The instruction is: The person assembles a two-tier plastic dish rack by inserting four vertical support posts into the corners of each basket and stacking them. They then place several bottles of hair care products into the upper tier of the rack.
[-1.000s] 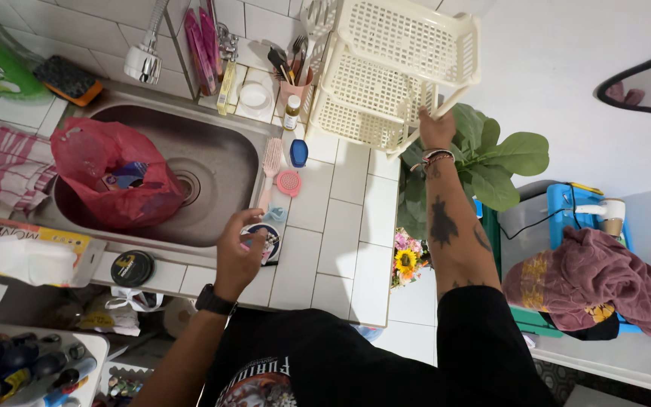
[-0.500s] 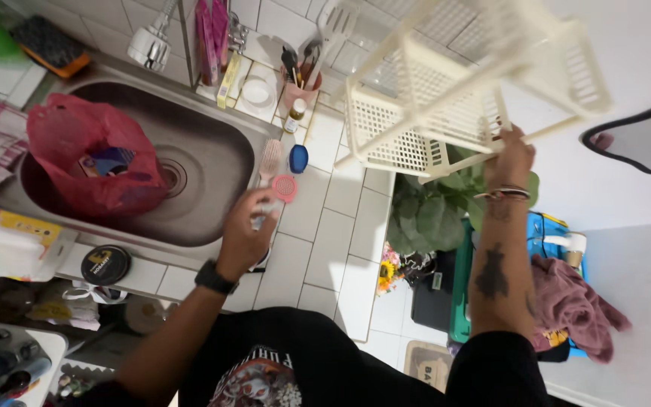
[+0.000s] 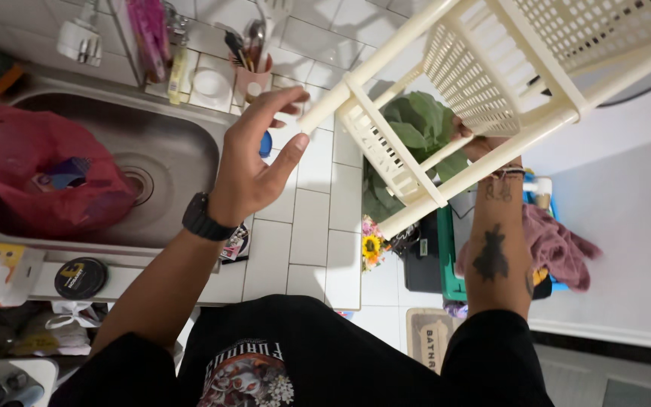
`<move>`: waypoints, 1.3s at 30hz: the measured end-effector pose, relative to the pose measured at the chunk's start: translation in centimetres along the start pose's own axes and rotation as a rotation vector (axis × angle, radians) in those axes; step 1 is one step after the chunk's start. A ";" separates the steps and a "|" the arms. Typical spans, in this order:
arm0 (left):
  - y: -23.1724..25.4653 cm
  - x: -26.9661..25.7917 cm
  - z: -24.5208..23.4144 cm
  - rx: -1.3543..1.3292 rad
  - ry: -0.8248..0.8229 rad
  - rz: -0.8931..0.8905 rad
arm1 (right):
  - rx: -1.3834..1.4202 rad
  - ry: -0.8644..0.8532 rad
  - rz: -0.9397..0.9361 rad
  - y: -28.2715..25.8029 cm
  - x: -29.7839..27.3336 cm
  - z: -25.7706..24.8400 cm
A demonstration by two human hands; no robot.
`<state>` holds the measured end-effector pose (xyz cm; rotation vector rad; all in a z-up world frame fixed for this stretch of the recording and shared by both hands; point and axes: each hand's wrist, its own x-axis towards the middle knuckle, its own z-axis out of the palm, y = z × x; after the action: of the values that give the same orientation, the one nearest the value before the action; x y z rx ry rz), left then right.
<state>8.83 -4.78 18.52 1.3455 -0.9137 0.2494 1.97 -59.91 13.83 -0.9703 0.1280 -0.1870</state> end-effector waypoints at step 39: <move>-10.8 -26.1 5.5 0.362 -0.225 -0.733 | -0.587 0.538 0.082 24.7 -0.2 -7.1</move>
<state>-3.41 -3.72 -7.52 1.9807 -0.5119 -0.3243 2.93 -51.97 -10.62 -1.4772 0.7479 -0.3427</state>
